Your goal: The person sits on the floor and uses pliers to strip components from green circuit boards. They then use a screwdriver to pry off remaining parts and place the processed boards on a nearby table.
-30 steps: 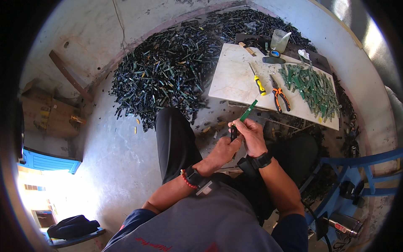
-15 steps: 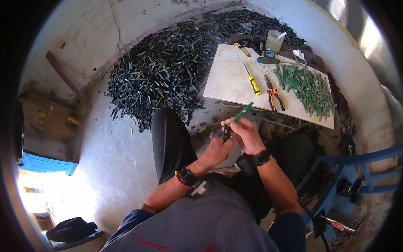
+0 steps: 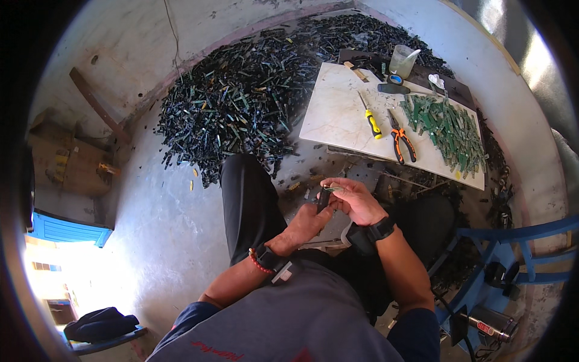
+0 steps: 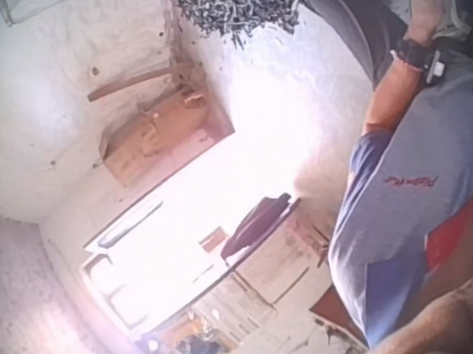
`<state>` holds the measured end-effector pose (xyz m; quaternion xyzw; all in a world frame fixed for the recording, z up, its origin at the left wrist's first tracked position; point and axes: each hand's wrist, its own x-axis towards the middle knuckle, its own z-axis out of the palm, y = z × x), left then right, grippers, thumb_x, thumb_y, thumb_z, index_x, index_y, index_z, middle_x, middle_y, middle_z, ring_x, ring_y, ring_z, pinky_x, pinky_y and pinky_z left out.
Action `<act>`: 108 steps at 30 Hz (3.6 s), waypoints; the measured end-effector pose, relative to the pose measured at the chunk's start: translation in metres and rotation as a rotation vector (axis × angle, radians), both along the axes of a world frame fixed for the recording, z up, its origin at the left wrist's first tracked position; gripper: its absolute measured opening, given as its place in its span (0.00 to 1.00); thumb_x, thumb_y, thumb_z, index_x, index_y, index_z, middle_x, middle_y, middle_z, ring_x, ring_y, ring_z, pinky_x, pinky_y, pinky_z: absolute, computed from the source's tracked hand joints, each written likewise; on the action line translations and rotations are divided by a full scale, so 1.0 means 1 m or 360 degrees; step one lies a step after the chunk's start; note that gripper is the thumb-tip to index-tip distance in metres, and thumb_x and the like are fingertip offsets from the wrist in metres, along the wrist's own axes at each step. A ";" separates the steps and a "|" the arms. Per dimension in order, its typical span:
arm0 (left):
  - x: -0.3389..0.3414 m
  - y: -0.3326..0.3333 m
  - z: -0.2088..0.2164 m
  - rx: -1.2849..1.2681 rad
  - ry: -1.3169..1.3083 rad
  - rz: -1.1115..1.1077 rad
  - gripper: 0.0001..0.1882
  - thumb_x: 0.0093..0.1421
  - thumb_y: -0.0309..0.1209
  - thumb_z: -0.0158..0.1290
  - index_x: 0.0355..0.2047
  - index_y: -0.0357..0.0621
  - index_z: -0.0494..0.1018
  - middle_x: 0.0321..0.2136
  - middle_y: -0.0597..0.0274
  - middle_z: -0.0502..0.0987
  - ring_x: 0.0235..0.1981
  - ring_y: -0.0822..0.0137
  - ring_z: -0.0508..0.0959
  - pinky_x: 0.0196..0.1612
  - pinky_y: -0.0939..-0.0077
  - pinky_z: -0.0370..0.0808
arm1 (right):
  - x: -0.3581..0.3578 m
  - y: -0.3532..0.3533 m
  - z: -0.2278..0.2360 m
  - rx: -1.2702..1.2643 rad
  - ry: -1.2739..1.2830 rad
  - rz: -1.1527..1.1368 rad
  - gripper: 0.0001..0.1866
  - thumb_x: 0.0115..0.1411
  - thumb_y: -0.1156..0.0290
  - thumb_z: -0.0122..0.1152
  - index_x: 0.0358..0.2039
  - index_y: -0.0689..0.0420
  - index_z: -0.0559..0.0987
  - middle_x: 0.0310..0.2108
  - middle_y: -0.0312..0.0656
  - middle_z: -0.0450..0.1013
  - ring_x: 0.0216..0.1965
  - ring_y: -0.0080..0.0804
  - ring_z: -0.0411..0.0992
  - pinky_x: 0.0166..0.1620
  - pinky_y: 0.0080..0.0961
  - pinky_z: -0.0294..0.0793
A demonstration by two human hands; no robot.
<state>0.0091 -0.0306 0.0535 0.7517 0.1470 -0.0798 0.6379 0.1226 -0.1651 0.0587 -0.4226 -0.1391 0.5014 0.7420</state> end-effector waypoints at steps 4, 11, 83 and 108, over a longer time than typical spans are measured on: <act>-0.001 0.001 -0.003 0.0018 0.0106 -0.0037 0.17 0.61 0.37 0.48 0.27 0.33 0.73 0.16 0.70 0.67 0.21 0.78 0.64 0.23 0.76 0.63 | -0.001 0.002 0.003 -0.0046 0.0091 0.0013 0.16 0.60 0.74 0.52 0.49 0.62 0.71 0.39 0.43 0.73 0.39 0.29 0.73 0.40 0.22 0.73; -0.005 -0.001 0.004 -0.0124 -0.0023 0.0008 0.17 0.60 0.36 0.48 0.21 0.34 0.69 0.15 0.71 0.63 0.20 0.79 0.61 0.21 0.76 0.60 | -0.006 0.002 0.006 -0.0153 -0.0292 -0.0024 0.18 0.58 0.75 0.54 0.50 0.62 0.70 0.41 0.44 0.73 0.40 0.26 0.72 0.43 0.19 0.71; -0.016 0.023 0.018 -0.1183 0.0391 -0.0122 0.16 0.63 0.41 0.46 0.20 0.48 0.64 0.14 0.72 0.59 0.12 0.77 0.56 0.15 0.83 0.52 | -0.039 0.017 0.023 -0.0425 -0.0876 -0.0431 0.14 0.60 0.65 0.57 0.38 0.63 0.79 0.32 0.36 0.77 0.32 0.19 0.71 0.34 0.16 0.70; -0.028 0.046 -0.029 -0.1620 0.0607 0.0158 0.20 0.62 0.47 0.44 0.19 0.50 0.59 0.12 0.73 0.53 0.11 0.76 0.51 0.15 0.80 0.49 | -0.034 -0.132 0.073 -0.0124 -0.0491 -0.1812 0.15 0.63 0.61 0.52 0.35 0.61 0.76 0.31 0.43 0.77 0.30 0.27 0.76 0.31 0.16 0.70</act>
